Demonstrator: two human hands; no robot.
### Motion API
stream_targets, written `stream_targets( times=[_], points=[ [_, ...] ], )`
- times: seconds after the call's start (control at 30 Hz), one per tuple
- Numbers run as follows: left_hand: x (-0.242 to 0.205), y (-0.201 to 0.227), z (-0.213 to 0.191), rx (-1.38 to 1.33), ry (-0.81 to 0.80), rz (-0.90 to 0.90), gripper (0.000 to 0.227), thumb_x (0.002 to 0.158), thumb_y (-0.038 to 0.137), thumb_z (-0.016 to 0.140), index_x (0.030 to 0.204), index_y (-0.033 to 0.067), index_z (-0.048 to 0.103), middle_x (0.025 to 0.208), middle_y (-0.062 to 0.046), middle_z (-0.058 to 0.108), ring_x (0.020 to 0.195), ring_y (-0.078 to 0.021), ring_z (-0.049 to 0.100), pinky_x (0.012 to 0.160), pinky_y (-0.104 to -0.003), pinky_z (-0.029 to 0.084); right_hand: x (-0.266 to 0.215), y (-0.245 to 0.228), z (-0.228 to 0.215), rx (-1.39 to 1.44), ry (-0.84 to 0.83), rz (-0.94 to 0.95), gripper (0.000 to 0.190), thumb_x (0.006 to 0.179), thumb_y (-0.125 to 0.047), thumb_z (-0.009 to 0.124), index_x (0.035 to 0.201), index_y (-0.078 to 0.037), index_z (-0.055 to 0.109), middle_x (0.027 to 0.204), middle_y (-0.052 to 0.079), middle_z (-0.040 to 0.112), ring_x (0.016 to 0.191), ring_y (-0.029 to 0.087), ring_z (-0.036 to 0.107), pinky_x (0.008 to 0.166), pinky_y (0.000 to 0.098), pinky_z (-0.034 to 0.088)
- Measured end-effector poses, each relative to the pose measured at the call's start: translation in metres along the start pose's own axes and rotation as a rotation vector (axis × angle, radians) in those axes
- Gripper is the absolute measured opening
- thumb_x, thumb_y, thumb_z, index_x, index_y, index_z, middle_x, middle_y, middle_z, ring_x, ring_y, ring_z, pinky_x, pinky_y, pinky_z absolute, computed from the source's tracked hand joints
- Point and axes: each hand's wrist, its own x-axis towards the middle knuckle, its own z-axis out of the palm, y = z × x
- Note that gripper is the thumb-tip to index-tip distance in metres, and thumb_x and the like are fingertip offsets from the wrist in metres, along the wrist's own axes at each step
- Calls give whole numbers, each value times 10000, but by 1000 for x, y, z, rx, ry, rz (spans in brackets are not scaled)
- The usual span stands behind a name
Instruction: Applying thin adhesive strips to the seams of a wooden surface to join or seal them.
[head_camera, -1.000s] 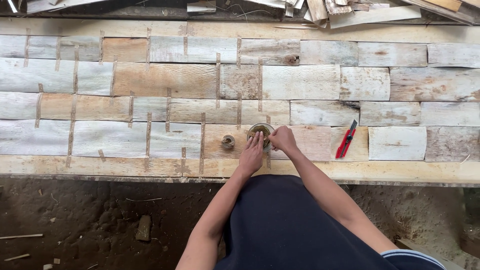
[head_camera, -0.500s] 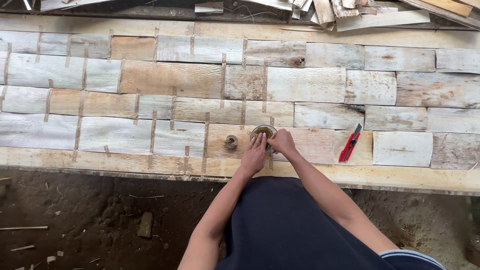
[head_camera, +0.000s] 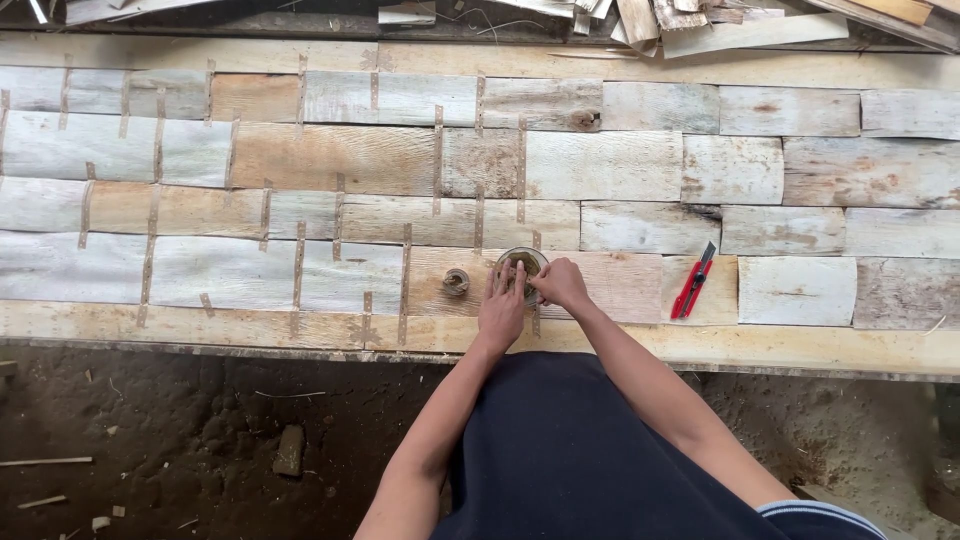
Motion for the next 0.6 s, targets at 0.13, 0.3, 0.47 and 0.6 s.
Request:
stream_targets(
  times=[0.13, 0.3, 0.47, 0.6],
  points=[
    [0, 4, -8, 2, -17, -38, 949, 823, 75, 568, 1638, 4, 86, 1607, -47, 447, 1596, -253, 64, 1271, -498, -29, 2, 9, -4, 18, -18, -2, 255, 741, -298, 644, 791, -110, 808, 491, 41, 685, 495, 206, 720, 687, 358, 623],
    [2, 6, -2, -61, -32, -84, 982, 805, -15, 555, 1649, 45, 57, 1598, -14, 461, 1598, -268, 34, 1255, -544, -71, -14, 6, -16, 73, -51, -31, 249, 766, -304, 672, 790, -86, 790, 514, 43, 701, 480, 196, 714, 655, 299, 597],
    [-6, 12, -18, -70, -18, -110, 966, 822, -19, 557, 1651, 54, 67, 1596, -17, 464, 1596, -262, 65, 1256, -537, -61, -26, 2, -29, 107, -68, -12, 228, 748, -258, 673, 817, -67, 778, 520, 57, 704, 491, 183, 722, 642, 277, 594],
    [-9, 16, -21, -110, -17, -125, 962, 828, -33, 540, 1653, 60, 56, 1594, -18, 468, 1595, -270, 69, 1257, -544, -58, -37, 0, -42, 151, -96, -1, 201, 740, -228, 682, 826, -72, 774, 538, 73, 712, 502, 183, 727, 631, 264, 588]
  ],
)
